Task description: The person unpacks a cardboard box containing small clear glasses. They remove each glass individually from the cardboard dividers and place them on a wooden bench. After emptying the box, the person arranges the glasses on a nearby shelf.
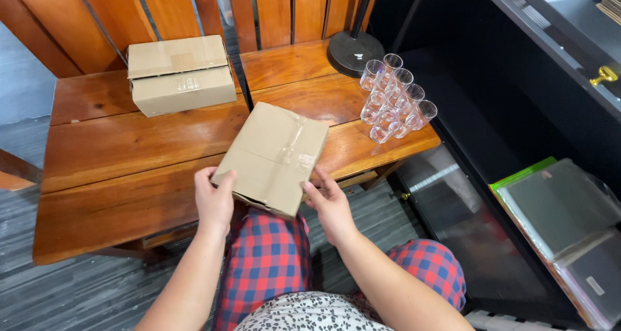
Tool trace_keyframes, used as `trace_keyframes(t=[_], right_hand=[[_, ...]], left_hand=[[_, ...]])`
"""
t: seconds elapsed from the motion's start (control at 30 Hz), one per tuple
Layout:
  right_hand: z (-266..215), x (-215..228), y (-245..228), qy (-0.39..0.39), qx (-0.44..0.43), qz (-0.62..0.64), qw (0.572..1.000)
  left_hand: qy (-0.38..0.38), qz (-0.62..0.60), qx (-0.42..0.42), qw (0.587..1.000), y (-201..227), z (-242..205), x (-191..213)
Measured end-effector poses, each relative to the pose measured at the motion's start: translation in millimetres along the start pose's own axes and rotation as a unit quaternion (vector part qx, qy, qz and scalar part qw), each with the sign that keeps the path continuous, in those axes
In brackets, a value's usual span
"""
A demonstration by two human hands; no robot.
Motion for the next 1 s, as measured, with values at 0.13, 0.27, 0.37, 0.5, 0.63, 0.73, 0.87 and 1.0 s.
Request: trace_keyframes(t=[0.13,0.27,0.37,0.5,0.63,0.73,0.87,1.0], right_hand=[[7.1,9.9,-7.7,-0.018,0.013,0.033,0.999],[18.5,31.2,5.3,0.011,-0.029,0.034,0.999],[21.1,39.8,17.0,0.028,-0.04,-0.01,0.999],[10.8,35.7,13.0,-0.005,0.018,-0.021,1.0],[8.1,36.2,17.4,-0.012,0.042,-0.025,0.999],[5.3,41.2,10.9,-0.041,0.087,-0.025,0.995],[4.2,41.2,9.5,-0.012,0.098,-0.111,0.989],[-2.5,37.5,6.5,0.01,0.119,-0.159,0.98]], left_hand=[[-0.033,0.021,0.01,0.999,11.6,-19.2,-0.3],[-0.068,0.022,0.001,0.997,15.5,-26.3,-1.1],[-0.074,0.027,-0.012,0.997,18.5,-30.3,-2.4],[-0.074,0.028,-0.014,0.997,18.1,-35.9,-1.9],[-0.074,0.01,-0.025,0.997,15.1,-43.4,-3.7],[-0.092,-0.024,-0.042,0.995,25.8,-54.6,-2.7],[-0.137,0.023,-0.085,0.987,33.3,-71.6,-0.3],[-0.1,0.17,-0.142,0.97,39.5,-85.1,2.4]])
Point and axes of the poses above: each hand's wrist, its own z-axis towards the middle knuckle, its own x-axis out of the back of the hand, y = z × x, the point moved 1 cm from there along z, towards the middle knuckle, and after that the axes turned 2 degrees about y, right-handed, at the moved point
